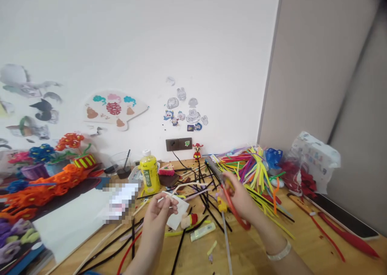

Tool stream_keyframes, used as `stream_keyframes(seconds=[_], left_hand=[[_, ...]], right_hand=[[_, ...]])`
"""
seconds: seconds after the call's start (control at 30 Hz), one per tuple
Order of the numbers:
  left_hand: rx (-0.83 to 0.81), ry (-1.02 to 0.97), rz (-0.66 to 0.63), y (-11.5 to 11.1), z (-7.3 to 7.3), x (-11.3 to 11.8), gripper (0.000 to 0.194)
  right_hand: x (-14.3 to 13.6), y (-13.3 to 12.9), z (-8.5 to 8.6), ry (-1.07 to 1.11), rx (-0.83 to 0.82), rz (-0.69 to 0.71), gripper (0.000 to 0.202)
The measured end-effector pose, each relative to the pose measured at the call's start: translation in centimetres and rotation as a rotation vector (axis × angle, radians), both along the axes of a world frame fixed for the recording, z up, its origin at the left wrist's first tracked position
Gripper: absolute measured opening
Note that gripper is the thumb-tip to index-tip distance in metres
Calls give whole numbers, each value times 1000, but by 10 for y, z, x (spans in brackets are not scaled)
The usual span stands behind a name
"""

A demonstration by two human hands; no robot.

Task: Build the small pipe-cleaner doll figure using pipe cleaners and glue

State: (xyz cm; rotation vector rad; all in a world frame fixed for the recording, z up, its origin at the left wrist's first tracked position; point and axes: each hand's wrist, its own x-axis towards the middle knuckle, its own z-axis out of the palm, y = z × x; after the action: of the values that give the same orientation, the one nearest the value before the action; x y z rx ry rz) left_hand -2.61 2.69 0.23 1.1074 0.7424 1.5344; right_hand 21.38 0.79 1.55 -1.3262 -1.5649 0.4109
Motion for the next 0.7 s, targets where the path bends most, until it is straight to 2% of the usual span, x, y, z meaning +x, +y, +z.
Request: stream_keyframes(seconds=[0.1, 0.17, 0.37, 0.57, 0.7], left_hand=[[90, -64, 31, -3, 6, -4, 24], [132, -98, 44, -4, 10, -6, 21], [152, -162, 72, -7, 17, -7, 19], [176, -208, 181, -8, 23, -11, 21], [163, -140, 91, -9, 20, -10, 19]], right_hand=[[-31, -20, 1, -162, -149, 238, 42], [-44, -31, 4, -231, -203, 326, 42], [-50, -38, 11, -270, -230, 401, 40], [-46, -38, 12, -268, -242, 449, 41], [-50, -38, 10, -247, -242, 475, 39]])
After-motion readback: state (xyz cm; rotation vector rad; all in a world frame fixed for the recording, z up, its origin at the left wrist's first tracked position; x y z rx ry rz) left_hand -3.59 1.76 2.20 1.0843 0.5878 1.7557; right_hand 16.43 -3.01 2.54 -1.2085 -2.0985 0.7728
